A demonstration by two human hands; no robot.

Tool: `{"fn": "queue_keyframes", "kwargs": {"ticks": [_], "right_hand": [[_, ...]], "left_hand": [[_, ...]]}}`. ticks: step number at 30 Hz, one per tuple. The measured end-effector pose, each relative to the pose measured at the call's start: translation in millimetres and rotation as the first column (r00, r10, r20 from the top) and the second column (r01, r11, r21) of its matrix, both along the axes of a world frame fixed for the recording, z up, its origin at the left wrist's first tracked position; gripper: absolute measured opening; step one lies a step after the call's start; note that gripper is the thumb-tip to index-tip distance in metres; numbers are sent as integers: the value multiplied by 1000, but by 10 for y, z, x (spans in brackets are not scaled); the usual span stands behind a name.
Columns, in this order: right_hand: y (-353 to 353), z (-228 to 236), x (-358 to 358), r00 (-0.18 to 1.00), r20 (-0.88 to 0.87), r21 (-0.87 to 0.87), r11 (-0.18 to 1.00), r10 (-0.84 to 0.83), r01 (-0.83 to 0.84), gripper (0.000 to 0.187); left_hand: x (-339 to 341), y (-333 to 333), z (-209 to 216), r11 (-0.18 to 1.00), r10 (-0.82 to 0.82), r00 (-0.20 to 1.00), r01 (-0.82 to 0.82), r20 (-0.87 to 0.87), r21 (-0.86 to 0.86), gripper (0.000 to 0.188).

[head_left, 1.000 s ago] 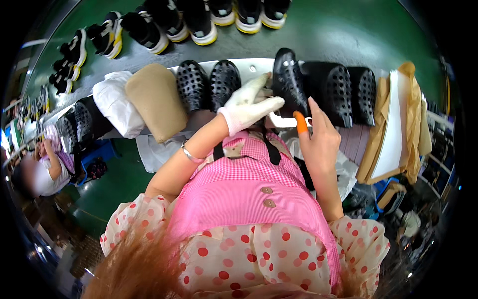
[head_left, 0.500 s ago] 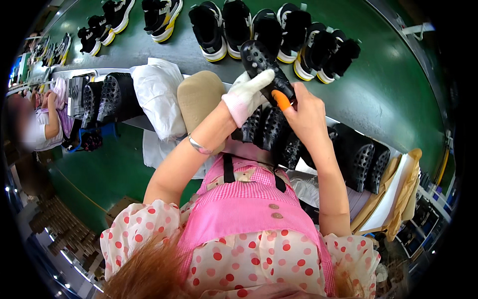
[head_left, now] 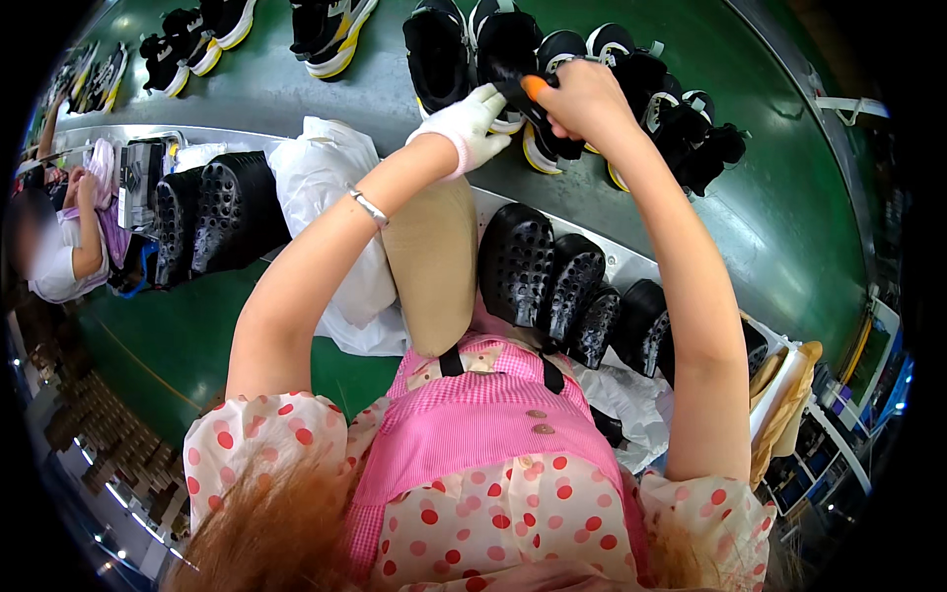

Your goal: The person inserts shoe inserts into white paper bags, then places black clog-style shoes into the same bags. The person handles the items one at a time and places the filled bags into a large white sack.

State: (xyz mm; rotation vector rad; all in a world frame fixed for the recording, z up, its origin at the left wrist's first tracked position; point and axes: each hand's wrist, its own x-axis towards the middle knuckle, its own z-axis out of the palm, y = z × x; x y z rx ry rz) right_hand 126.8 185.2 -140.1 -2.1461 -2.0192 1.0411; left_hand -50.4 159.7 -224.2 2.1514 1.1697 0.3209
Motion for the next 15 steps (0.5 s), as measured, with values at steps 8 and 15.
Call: {"fn": "queue_keyframes", "kwargs": {"ticks": [8,15], "right_hand": [[580,-758,-446,989,116,163,984,-95,75,29],[852,-1173,-695,990,119,67,996,-74,67,23]], "left_hand": [[229,286,-137,976,32,949,-96,-313,-193,44],[303,627,-823,939,-134,932,10,-338,-344,27]]}}
